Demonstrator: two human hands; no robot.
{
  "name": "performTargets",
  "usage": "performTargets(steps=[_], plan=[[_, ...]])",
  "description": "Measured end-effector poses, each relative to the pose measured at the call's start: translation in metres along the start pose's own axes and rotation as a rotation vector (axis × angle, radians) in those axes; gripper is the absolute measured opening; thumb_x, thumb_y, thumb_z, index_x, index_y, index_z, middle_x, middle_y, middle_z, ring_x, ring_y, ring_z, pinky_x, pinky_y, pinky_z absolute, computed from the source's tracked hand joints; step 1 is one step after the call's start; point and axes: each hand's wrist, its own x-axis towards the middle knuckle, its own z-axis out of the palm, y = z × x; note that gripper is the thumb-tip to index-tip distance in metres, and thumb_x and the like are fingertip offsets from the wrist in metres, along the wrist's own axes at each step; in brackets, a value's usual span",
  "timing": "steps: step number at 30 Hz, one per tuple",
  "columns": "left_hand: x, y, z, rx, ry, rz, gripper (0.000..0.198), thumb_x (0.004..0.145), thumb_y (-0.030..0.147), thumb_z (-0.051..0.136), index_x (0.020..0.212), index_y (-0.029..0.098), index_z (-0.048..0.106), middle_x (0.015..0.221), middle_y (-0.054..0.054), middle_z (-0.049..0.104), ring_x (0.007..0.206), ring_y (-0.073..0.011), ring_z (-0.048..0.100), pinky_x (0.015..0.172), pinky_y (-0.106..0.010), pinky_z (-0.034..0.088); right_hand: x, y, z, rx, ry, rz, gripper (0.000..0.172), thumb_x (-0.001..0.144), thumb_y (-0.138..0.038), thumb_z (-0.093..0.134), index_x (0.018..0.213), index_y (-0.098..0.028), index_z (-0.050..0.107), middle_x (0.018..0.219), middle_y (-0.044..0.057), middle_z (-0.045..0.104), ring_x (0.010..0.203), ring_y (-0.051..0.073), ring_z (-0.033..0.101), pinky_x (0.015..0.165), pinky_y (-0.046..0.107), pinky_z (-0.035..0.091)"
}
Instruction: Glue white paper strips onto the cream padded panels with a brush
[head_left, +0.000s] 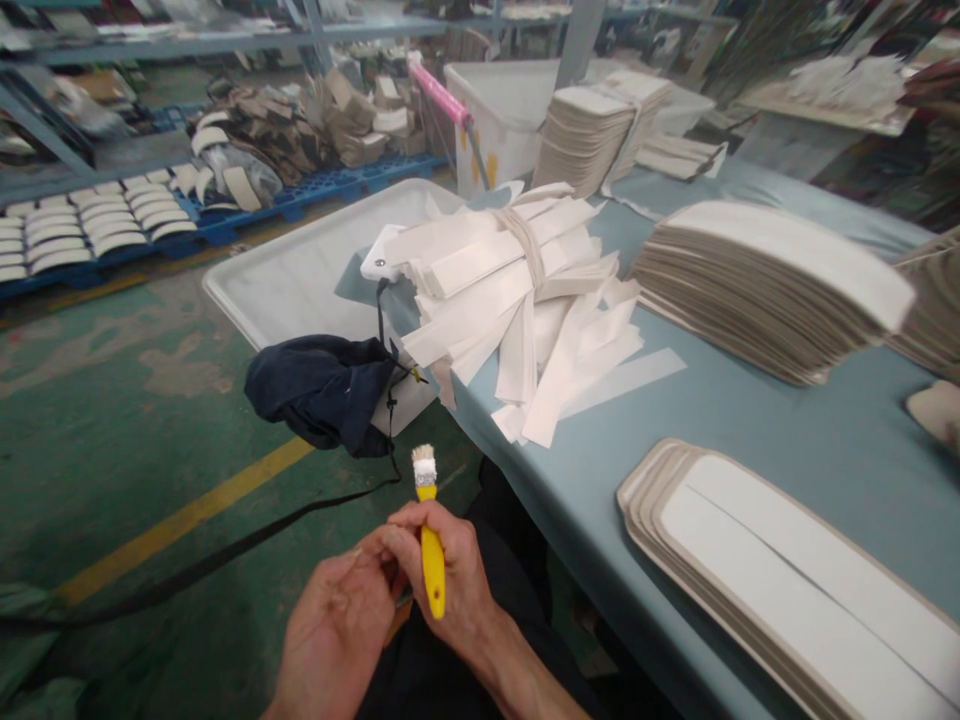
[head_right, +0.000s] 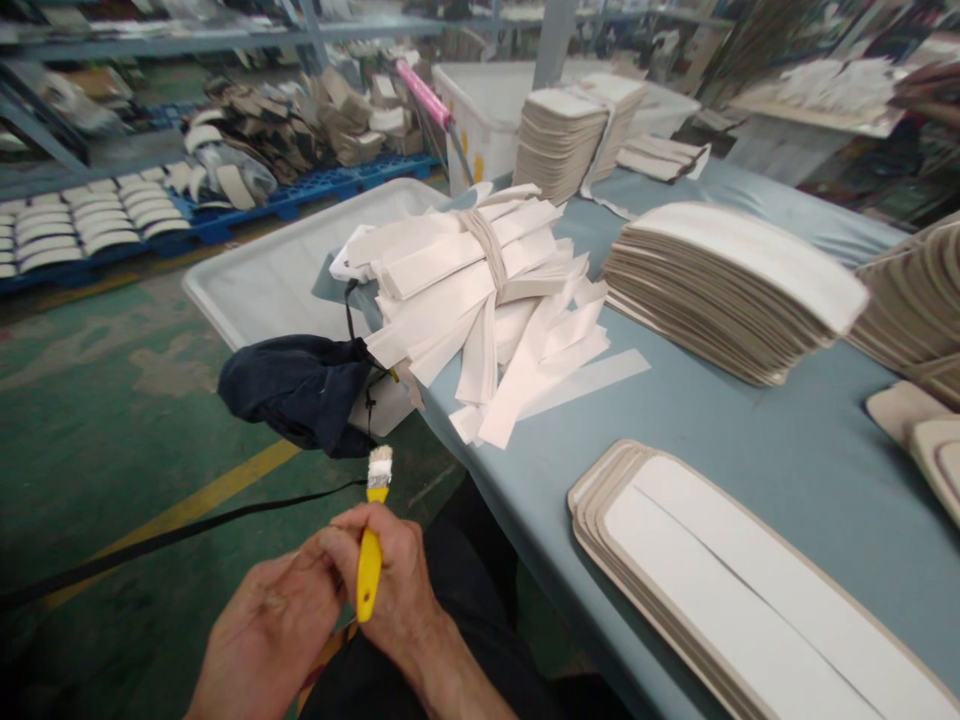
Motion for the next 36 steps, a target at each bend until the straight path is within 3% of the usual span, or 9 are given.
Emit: performTargets(steps=[5,11,18,23,25,27,30,32,36], plan=[[-0.001,0.001,0.01,0.153,0.059,0.161,0.035,0.081,0.039,0.068,0.103,0.015,0.082,0.113,-0.012,0.077,0.121,-0.0336,0.065,0.116,-0.047,0.051,0.0,-0.001,0.002,0.099,0.024,-0.004,0.038,0.103,-0.052,0.058,0.099,-0.016,0.071,0.073,0.003,0.071,0.059,0.012,0.064,0.058,0.022,0.053],[-0.001,0.0,0.008,0.248,0.131,0.185,0.041,0.072,0.049,0.079,0.101,0.02,0.085,0.12,-0.013,0.077,0.128,-0.0375,0.062,0.119,-0.051,0.046,0.002,-0.001,-0.002,0.111,0.012,0.028,0.041,0.101,-0.055,0.061,0.097,-0.015,0.069,0.077,0.004,0.073,0.063,0.013,0.068,0.063,0.024,0.056],[0.008,0.003,-0.013,0.633,-0.018,0.435,0.044,0.084,0.051,0.072,0.115,0.022,0.082,0.148,-0.012,0.064,0.149,-0.0399,0.044,0.127,-0.047,0.035,0.002,-0.015,-0.001,0.009,0.069,-0.008,0.044,0.104,-0.059,0.053,0.081,-0.022,0.053,0.061,-0.003,0.064,0.054,0.011,0.056,0.059,0.022,0.048],[0.015,0.013,-0.033,0.84,0.01,0.534,0.039,0.087,0.048,0.071,0.115,0.024,0.082,0.153,-0.01,0.06,0.152,-0.0379,0.04,0.132,-0.048,0.021,-0.005,-0.015,-0.003,-0.024,0.157,0.058,0.049,0.106,-0.065,0.045,0.081,-0.024,0.051,0.05,-0.007,0.055,0.043,0.009,0.047,0.05,0.021,0.039],[0.016,0.016,-0.032,0.785,0.044,0.521,0.038,0.083,0.049,0.075,0.109,0.022,0.084,0.15,-0.012,0.062,0.15,-0.0393,0.041,0.131,-0.047,0.024,-0.004,-0.013,-0.007,-0.145,0.092,0.046,0.049,0.105,-0.063,0.047,0.077,-0.023,0.053,0.05,-0.006,0.056,0.044,0.01,0.049,0.051,0.021,0.04],[0.015,0.016,-0.024,0.618,0.087,0.466,0.038,0.077,0.048,0.079,0.101,0.02,0.085,0.143,-0.015,0.067,0.146,-0.0417,0.046,0.126,-0.05,0.036,-0.002,-0.011,-0.01,-0.31,0.031,0.008,0.043,0.103,-0.057,0.055,0.077,-0.023,0.06,0.057,-0.004,0.062,0.049,0.01,0.055,0.055,0.021,0.042],[0.012,0.016,-0.008,0.335,0.118,0.298,0.04,0.076,0.047,0.077,0.102,0.018,0.084,0.129,-0.015,0.074,0.131,-0.0405,0.059,0.113,-0.053,0.05,0.003,-0.009,-0.012,-0.454,0.02,-0.053,0.025,0.102,-0.044,0.062,0.098,-0.023,0.073,0.071,-0.002,0.071,0.057,0.012,0.063,0.06,0.021,0.045],[0.008,0.015,0.0,0.2,0.124,0.174,0.04,0.08,0.048,0.071,0.103,0.019,0.083,0.122,-0.014,0.077,0.123,-0.0368,0.064,0.11,-0.053,0.052,0.005,-0.007,-0.013,-0.467,0.016,-0.094,0.023,0.102,-0.039,0.061,0.108,-0.022,0.075,0.076,-0.001,0.073,0.06,0.012,0.065,0.062,0.021,0.048],[0.005,0.013,0.005,0.1,0.152,0.03,0.046,0.083,0.053,0.064,0.104,0.016,0.083,0.118,-0.013,0.077,0.124,-0.0344,0.062,0.115,-0.052,0.049,0.005,0.0,-0.015,-0.46,0.013,-0.157,0.022,0.102,-0.038,0.062,0.107,-0.022,0.077,0.078,0.001,0.074,0.063,0.014,0.068,0.064,0.021,0.05]])
